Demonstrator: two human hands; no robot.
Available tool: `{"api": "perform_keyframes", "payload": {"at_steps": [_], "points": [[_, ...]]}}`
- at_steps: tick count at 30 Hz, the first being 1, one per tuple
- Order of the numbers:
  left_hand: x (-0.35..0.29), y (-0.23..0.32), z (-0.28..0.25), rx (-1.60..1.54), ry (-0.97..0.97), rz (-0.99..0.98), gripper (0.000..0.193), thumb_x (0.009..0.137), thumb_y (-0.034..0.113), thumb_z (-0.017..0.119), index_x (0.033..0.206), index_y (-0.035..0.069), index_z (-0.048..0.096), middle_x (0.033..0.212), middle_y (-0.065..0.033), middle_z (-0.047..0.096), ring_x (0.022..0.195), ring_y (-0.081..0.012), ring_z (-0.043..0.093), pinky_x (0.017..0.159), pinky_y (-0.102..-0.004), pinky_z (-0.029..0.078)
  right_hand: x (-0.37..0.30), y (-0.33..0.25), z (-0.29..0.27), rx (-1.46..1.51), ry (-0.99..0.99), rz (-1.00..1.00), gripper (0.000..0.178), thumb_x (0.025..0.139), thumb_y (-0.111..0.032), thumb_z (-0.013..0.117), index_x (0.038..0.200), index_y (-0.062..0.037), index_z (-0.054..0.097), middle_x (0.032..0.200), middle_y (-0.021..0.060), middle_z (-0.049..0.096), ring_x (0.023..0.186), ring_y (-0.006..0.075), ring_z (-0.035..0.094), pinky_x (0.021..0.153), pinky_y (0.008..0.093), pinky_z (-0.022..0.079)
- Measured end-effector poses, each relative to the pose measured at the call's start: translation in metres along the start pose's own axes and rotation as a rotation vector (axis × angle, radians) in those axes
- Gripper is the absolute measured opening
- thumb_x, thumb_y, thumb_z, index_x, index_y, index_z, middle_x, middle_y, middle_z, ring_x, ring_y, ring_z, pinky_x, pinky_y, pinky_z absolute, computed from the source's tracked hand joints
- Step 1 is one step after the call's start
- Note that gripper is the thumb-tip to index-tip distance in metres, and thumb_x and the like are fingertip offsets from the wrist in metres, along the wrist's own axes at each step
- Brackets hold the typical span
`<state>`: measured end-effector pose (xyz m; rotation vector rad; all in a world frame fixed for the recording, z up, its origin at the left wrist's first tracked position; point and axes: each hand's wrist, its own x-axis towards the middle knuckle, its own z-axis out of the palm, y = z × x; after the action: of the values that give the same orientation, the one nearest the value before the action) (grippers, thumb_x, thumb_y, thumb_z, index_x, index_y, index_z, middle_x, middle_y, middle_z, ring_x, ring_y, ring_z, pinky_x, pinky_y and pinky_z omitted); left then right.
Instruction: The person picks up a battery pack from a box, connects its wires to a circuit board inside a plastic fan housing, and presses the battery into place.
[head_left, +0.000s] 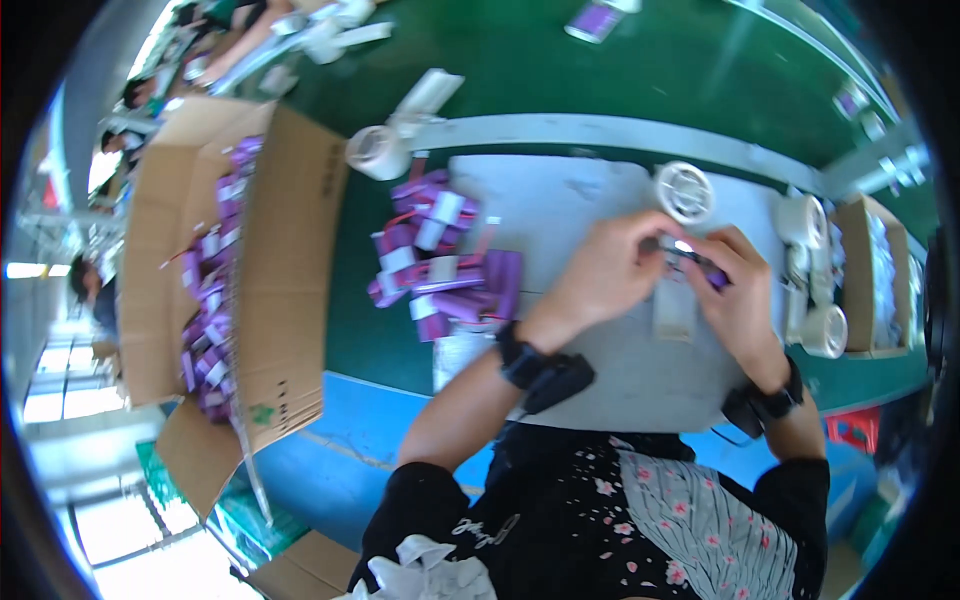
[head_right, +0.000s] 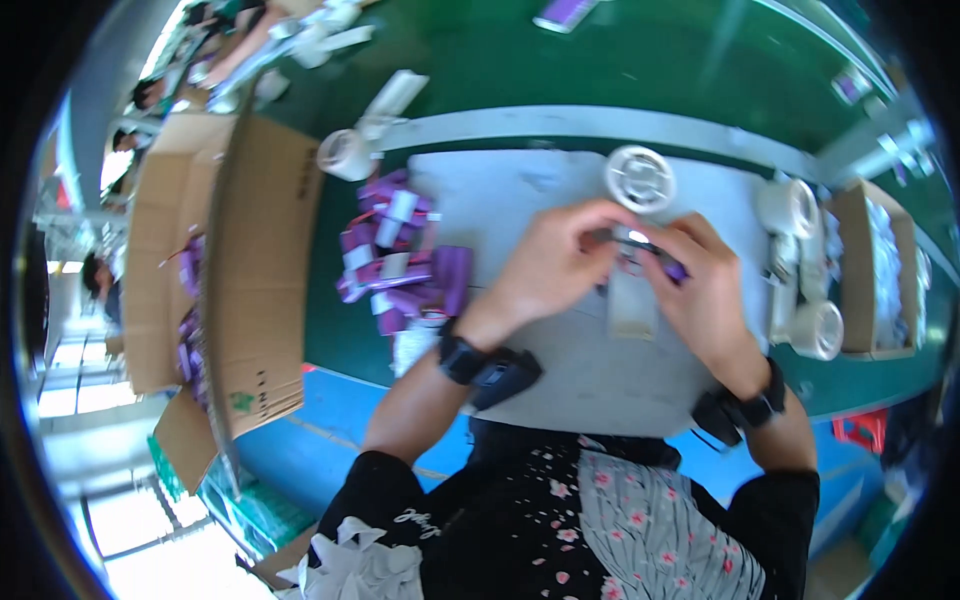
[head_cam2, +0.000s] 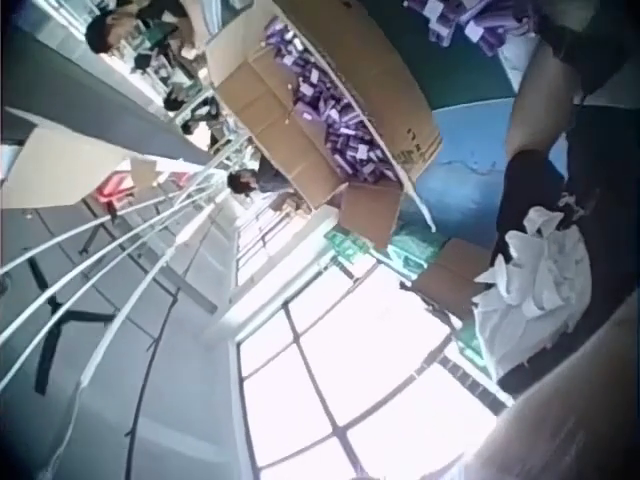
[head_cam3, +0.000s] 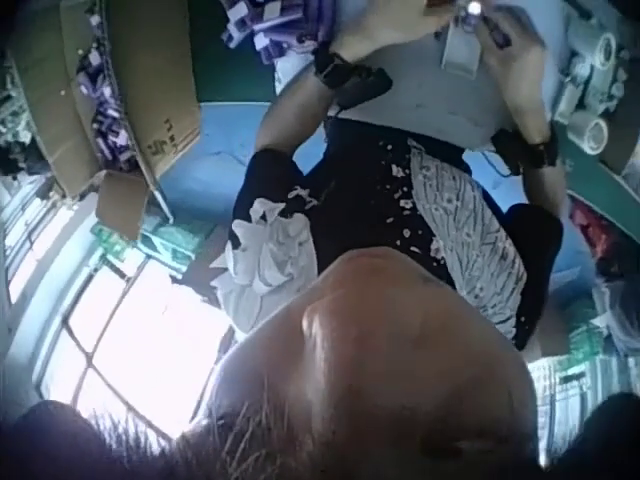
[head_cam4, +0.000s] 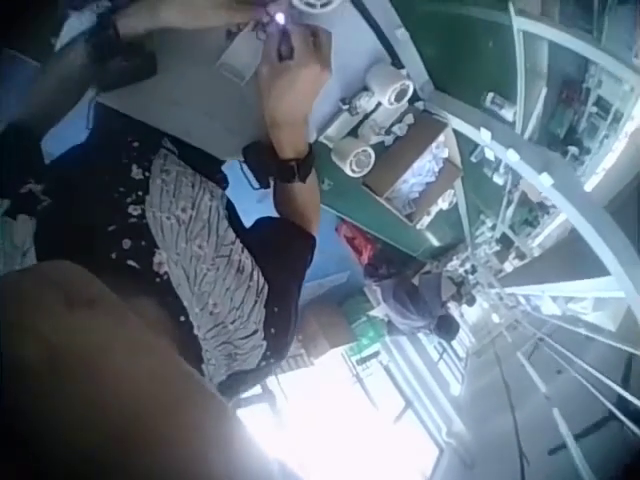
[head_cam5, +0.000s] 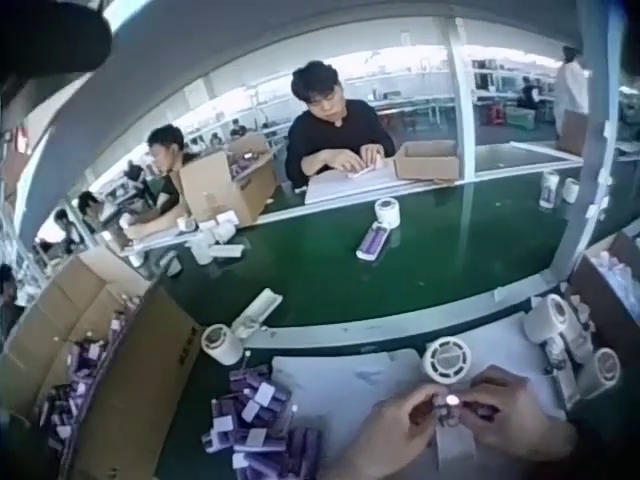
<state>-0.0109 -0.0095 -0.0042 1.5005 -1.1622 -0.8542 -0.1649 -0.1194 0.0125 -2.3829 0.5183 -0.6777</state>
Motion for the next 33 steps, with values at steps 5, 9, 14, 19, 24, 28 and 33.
{"api": "perform_keyframes", "payload": {"at_steps": [5, 9, 14, 19, 24, 28, 33], "points": [[0.0, 0.007, 0.006, 0.006, 0.071, 0.121, 0.03, 0.079, -0.005, 0.052, 0.101, 0.005, 0.07, 0.081, -0.0126, 0.067, 0.063, -0.0172, 0.064, 0.058, -0.0304, 0.049, 0.001, -0.006, -0.006, 0.113, -0.023, 0.133, 0.017, 0.075, 0.002, 0.07, 0.089, 0.0009, 0.061, 0.077, 0.0085, 0.056, 0.061, 0.0177, 0.054, 0.056, 0.0264, 0.045], [0.001, 0.007, 0.003, 0.136, 0.047, 0.233, 0.033, 0.077, -0.005, 0.053, 0.101, 0.008, 0.072, 0.088, -0.0145, 0.067, 0.068, -0.0246, 0.065, 0.061, -0.0331, 0.05, 0.006, 0.004, -0.013, 0.164, -0.199, 0.281, 0.022, 0.074, 0.002, 0.069, 0.091, 0.0004, 0.055, 0.078, 0.0056, 0.054, 0.061, 0.0127, 0.049, 0.056, 0.0231, 0.042], [0.003, 0.001, 0.001, 0.133, 0.037, 0.224, 0.032, 0.075, -0.003, 0.056, 0.101, 0.008, 0.072, 0.093, -0.015, 0.066, 0.077, -0.0288, 0.064, 0.066, -0.036, 0.05, 0.009, 0.002, -0.034, 0.45, -0.5, 0.374, 0.039, 0.074, 0.002, 0.066, 0.11, -0.0027, 0.051, 0.091, 0.0045, 0.054, 0.064, 0.0105, 0.05, 0.055, 0.0215, 0.044], [0.002, -0.006, -0.002, 0.098, 0.058, 0.301, 0.029, 0.07, 0.001, 0.06, 0.096, 0.005, 0.072, 0.088, -0.016, 0.064, 0.079, -0.0305, 0.062, 0.069, -0.0379, 0.049, 0.004, -0.009, -0.053, 0.683, -0.725, 0.424, 0.052, 0.077, -0.001, 0.061, 0.125, -0.0042, 0.044, 0.103, 0.0063, 0.055, 0.072, 0.0141, 0.057, 0.055, 0.0233, 0.047], [0.005, -0.006, 0.006, 0.037, 0.071, 0.293, 0.027, 0.065, 0.002, 0.062, 0.091, 0.004, 0.071, 0.083, -0.0157, 0.062, 0.077, -0.0315, 0.061, 0.07, -0.0388, 0.048, -0.009, 0.001, -0.069, 0.46, -0.494, 0.652, 0.033, 0.086, -0.007, 0.057, 0.118, -0.0027, 0.053, 0.102, 0.0109, 0.06, 0.085, 0.0233, 0.063, 0.061, 0.0321, 0.052], [0.006, -0.01, 0.014, 0.076, 0.096, 0.283, 0.026, 0.064, 0.003, 0.063, 0.087, 0.005, 0.072, 0.084, -0.0153, 0.062, 0.078, -0.0306, 0.061, 0.073, -0.0391, 0.048, -0.023, 0.014, -0.057, -0.377, -0.272, 0.058, 0.024, 0.086, -0.006, 0.059, 0.11, 0.0008, 0.057, 0.101, 0.0155, 0.061, 0.083, 0.0306, 0.063, 0.071, 0.0382, 0.051], [0.003, -0.017, 0.021, 0.088, 0.16, 0.25, 0.025, 0.064, 0.004, 0.064, 0.088, 0.008, 0.072, 0.086, -0.0135, 0.063, 0.087, -0.0307, 0.06, 0.086, -0.0402, 0.044, -0.027, -0.001, -0.049, -0.394, -0.183, 0.033, 0.018, 0.083, -0.002, 0.062, 0.099, 0.0052, 0.06, 0.099, 0.018, 0.061, 0.084, 0.0359, 0.062, 0.079, 0.0415, 0.047]]}}
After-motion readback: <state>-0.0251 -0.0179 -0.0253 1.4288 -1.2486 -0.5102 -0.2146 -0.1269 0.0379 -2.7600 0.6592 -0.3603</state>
